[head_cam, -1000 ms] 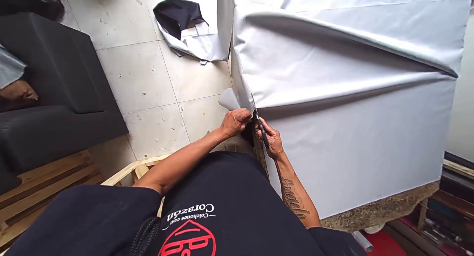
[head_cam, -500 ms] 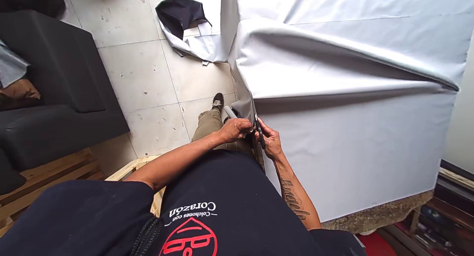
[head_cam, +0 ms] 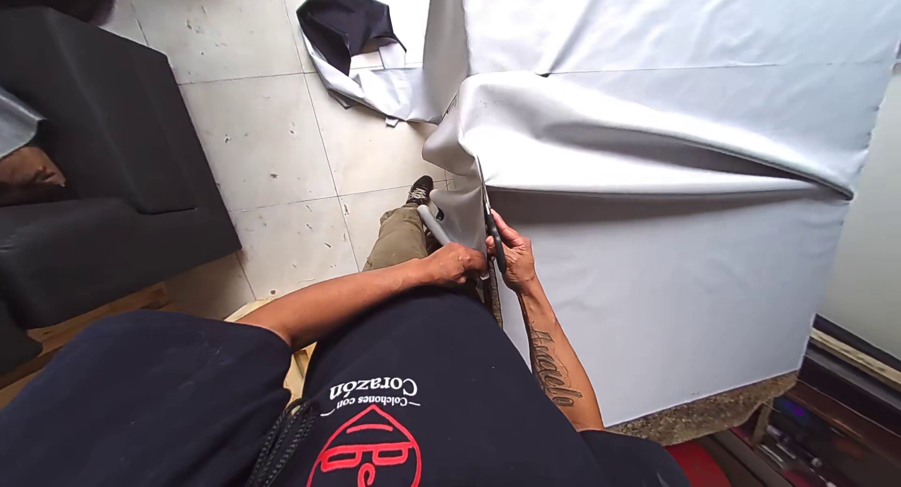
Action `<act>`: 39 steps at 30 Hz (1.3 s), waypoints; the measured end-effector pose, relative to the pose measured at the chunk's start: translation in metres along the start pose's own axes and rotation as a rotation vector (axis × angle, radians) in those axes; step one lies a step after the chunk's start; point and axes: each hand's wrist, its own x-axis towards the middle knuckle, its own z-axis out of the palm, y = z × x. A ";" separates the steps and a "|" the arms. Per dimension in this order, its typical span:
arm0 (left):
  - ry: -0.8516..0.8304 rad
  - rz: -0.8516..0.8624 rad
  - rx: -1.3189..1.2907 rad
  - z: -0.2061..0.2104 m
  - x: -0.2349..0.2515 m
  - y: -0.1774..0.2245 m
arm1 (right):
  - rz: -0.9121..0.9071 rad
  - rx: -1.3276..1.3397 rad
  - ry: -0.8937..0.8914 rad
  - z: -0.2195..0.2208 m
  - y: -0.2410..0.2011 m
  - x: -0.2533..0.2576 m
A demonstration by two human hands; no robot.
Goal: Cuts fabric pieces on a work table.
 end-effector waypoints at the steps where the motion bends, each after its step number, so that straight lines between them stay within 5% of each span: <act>1: -0.007 0.011 -0.002 -0.001 0.001 -0.001 | -0.003 0.016 -0.009 0.000 -0.002 0.003; 26: -0.355 0.081 0.002 -0.015 0.053 -0.022 | -0.036 -0.047 0.014 0.038 -0.050 0.100; 39: -0.518 0.035 -0.045 -0.042 0.071 -0.018 | -0.055 0.173 0.105 0.064 -0.072 0.134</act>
